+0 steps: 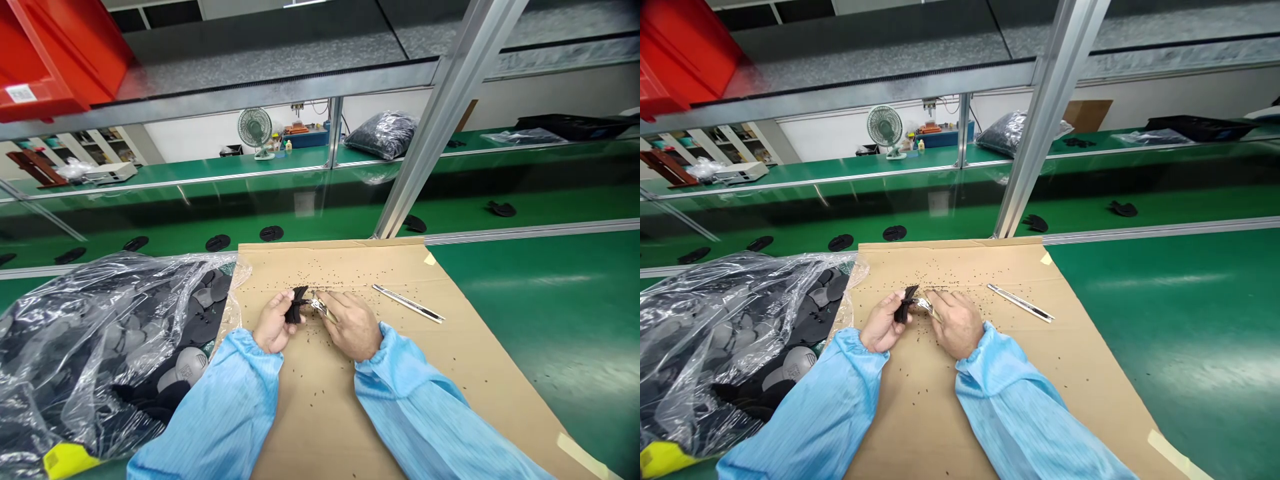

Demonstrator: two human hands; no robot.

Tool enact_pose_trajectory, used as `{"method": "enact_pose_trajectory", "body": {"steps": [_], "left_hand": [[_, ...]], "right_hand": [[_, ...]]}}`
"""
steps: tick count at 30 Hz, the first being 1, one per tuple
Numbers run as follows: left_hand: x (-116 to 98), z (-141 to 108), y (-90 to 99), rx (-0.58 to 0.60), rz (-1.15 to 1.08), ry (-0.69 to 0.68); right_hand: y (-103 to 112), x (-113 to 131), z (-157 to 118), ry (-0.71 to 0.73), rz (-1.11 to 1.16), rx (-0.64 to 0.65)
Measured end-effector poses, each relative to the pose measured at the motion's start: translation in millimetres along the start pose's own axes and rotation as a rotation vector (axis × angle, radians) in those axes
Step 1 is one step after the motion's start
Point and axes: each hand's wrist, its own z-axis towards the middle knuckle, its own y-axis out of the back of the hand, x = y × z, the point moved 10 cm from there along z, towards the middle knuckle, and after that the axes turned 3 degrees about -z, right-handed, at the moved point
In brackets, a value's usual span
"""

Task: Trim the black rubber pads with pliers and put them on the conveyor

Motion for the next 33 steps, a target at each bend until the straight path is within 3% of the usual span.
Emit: {"method": "enact_pose_trajectory", "body": {"steps": [12, 21, 25, 33], "left_hand": [[0, 0, 0.0, 0.002, 0.009, -0.007], [-3, -1, -0.1, -0.002, -0.034, -0.089], [-8, -1, -0.6, 0.003, -0.035, -0.136], [-11, -2, -2.5, 0.018, 0.005, -0.183]], "right_hand": [[-2, -2, 0, -0.031, -0.078, 0.061], [-12, -19, -4, -0.206, 0.367, -0.003], [-12, -30, -6, -0.282, 0.369, -0.040], [-10, -32, -7, -0.295, 0.327, -0.066]]}}
